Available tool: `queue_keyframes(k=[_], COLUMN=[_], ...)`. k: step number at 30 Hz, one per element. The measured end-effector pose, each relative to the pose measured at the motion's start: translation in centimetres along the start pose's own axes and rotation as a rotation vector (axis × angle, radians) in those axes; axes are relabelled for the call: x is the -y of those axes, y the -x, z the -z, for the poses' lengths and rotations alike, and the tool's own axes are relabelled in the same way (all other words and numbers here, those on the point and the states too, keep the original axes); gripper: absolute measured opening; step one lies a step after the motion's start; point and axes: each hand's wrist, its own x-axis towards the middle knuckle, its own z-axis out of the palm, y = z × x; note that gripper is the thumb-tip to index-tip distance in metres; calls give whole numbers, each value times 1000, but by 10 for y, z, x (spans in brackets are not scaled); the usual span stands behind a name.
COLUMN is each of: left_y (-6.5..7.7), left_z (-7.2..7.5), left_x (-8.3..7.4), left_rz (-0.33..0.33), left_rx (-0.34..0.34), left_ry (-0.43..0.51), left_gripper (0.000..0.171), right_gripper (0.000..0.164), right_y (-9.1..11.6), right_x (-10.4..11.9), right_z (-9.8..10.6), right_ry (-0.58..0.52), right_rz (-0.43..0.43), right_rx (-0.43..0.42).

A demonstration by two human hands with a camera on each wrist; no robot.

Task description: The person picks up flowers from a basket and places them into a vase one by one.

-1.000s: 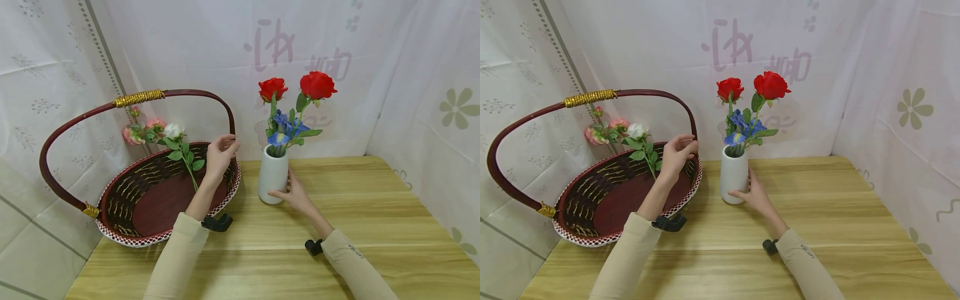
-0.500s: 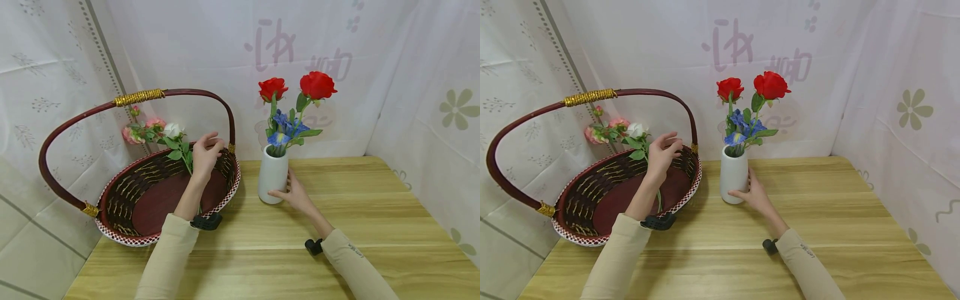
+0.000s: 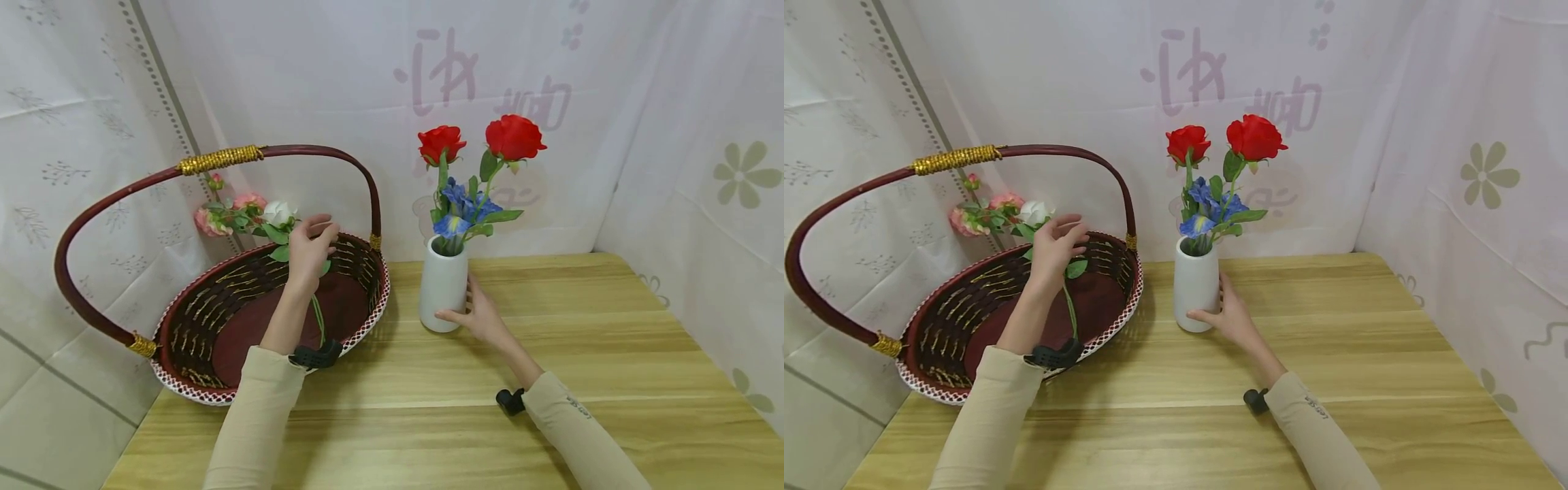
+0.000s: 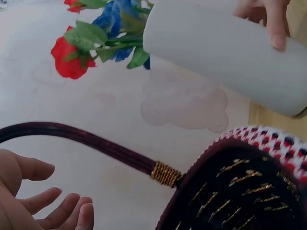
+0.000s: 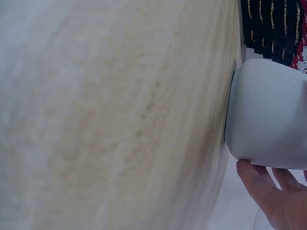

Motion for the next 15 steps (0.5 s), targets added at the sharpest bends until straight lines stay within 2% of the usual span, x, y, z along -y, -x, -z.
queue_keyframes(k=[15], left_y=[-19], left_z=[43], left_x=[-1], left_rz=[124], left_rx=[-109], left_ry=[-13], left_gripper=[46], right_gripper=[105], right_y=[1], right_x=[2], right_z=[0], right_ry=[-4], right_rz=[5], right_rx=[-2])
